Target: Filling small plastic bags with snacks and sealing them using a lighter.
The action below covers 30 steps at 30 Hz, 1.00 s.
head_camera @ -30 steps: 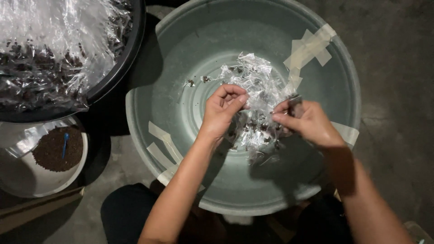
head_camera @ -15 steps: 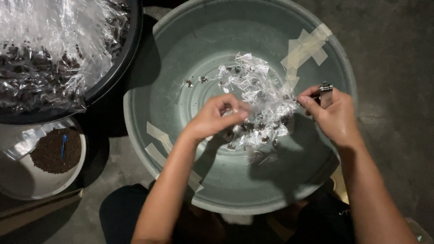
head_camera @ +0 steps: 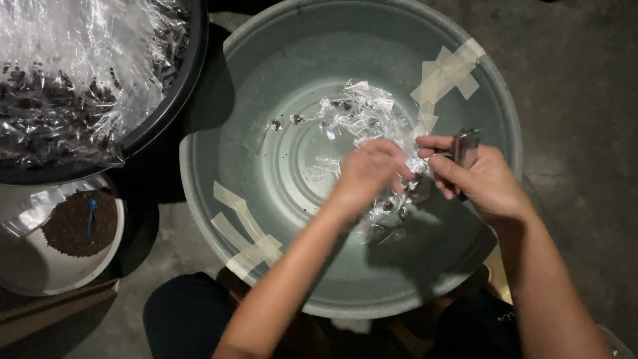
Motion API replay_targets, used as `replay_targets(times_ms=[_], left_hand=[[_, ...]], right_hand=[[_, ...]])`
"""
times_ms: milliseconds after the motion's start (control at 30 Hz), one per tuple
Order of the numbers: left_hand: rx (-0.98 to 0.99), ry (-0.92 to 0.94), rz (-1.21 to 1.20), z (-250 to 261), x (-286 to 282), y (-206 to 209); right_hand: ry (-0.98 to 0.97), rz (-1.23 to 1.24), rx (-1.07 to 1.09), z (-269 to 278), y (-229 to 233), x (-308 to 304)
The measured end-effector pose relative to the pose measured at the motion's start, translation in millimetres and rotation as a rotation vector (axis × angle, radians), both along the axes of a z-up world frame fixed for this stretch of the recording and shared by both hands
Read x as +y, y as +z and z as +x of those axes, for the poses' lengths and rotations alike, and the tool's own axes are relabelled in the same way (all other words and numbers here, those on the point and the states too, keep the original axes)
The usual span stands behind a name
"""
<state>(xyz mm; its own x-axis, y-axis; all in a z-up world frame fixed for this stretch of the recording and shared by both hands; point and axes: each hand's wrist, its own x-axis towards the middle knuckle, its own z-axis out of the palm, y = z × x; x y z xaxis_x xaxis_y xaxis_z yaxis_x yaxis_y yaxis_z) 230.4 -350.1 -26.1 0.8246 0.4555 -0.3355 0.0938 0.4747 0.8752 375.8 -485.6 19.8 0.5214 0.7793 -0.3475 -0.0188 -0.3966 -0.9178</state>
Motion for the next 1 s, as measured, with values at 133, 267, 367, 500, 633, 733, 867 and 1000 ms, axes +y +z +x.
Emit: replay_targets(times_ms=[133,267,367,500,633,733,867,1000], left_hand=[[-0.249,-0.120,0.007,17.4,-42.7,-58.6],[-0.321,-0.343,0.002,16.4,-48.0,-67.5],[-0.013,-0.418,0.298,49.1,-40.4,-131.4],[0.466,-0.215,0.938,93.7,-35.5,-185.8],[0.765,-0.249,0.869,96.3,-43.5,-192.4],[0.909,-0.484,1.075,72.7,-34.2,-224.3],[0.648,-0.421,1.411,13.6,10.1,-276.4],[0.704,-0.587,1.421,-52.6,58.3,-254.8]], right_hand=[[-0.022,0.026,0.049,18.0,-23.7,-14.4],[-0.306,0.155,0.073,21.6,-11.4,-22.7],[-0.466,0.235,-0.037,14.4,9.0,-26.6],[-0.558,0.368,-0.216,0.7,32.8,-32.3],[-0.527,0.272,-0.603,-9.6,40.3,-35.4],[-0.581,0.171,-0.572,-10.5,45.8,-32.7],[-0.579,0.249,-0.423,-2.7,38.2,-35.0],[-0.564,0.317,-0.267,7.3,23.5,-42.2]])
